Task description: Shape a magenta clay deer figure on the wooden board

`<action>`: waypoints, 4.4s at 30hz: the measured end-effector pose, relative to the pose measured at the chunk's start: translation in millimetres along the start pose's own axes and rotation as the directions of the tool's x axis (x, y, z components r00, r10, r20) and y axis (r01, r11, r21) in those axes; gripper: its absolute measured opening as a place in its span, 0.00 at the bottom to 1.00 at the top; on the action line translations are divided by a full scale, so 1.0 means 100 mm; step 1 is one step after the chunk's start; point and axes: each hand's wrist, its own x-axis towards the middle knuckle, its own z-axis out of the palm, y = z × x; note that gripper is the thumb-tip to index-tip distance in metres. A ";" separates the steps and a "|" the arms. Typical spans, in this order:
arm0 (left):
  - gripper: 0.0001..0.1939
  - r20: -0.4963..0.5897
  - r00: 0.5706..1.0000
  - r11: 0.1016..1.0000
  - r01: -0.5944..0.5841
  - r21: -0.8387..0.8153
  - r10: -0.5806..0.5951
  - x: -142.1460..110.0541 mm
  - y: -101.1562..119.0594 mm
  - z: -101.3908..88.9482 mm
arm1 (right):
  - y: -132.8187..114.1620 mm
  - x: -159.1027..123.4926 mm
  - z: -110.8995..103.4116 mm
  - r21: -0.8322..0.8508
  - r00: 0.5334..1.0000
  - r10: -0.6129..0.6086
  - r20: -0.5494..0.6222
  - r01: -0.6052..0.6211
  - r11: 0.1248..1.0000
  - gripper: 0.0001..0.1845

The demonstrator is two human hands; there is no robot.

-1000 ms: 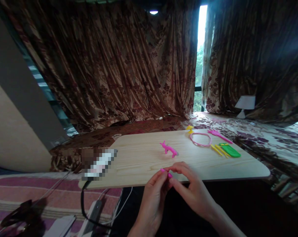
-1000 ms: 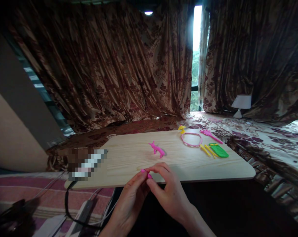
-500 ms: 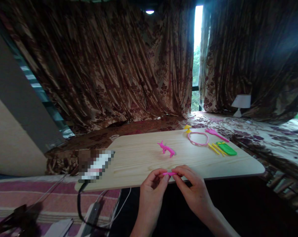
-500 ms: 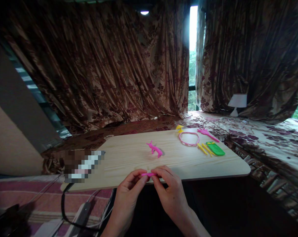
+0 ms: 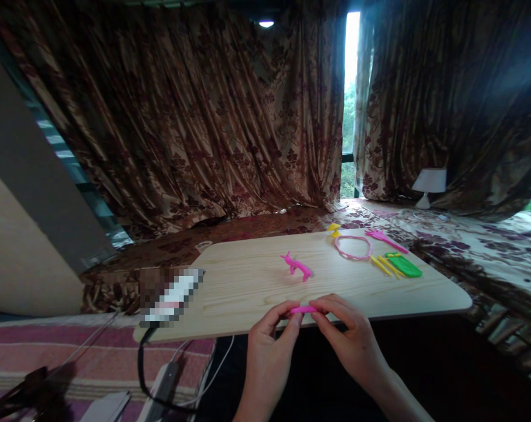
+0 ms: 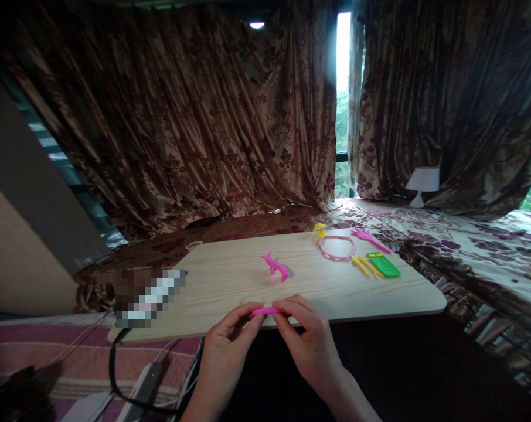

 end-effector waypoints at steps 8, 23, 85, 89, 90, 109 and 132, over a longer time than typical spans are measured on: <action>0.09 0.048 0.999 1.000 -0.007 0.009 0.006 0.01 -0.02 -0.01 | 0.02 0.01 -0.05 -0.009 0.999 -0.033 0.016 0.033 0.999 0.11; 0.11 0.075 0.997 0.999 -0.028 0.036 0.025 0.01 -0.06 -0.04 | 0.00 0.02 -0.06 -0.004 0.997 -0.059 0.048 0.059 0.998 0.11; 0.10 0.125 0.980 0.956 -0.180 0.232 0.154 0.33 -0.37 0.22 | 0.38 0.33 -0.14 -0.355 0.997 -0.014 -0.069 -0.012 0.935 0.16; 0.06 0.195 0.959 0.886 -0.266 0.379 0.205 0.57 -0.55 0.14 | 0.53 0.04 -0.25 -0.482 0.997 -0.015 0.076 0.050 0.874 0.19; 0.06 0.217 0.952 0.867 -0.290 0.406 0.216 0.58 -0.58 0.12 | 0.54 -0.02 -0.24 -0.520 0.994 -0.011 0.112 0.068 0.851 0.19; 0.20 0.282 0.900 0.711 -0.435 0.552 0.331 0.40 -0.71 -0.09 | 0.50 -0.18 0.15 -0.742 0.940 0.112 0.323 0.178 0.646 0.24; 0.23 0.291 0.903 0.733 -0.427 0.529 0.316 0.39 -0.65 -0.13 | 0.49 -0.18 0.18 -0.794 0.909 0.201 0.366 0.193 0.576 0.33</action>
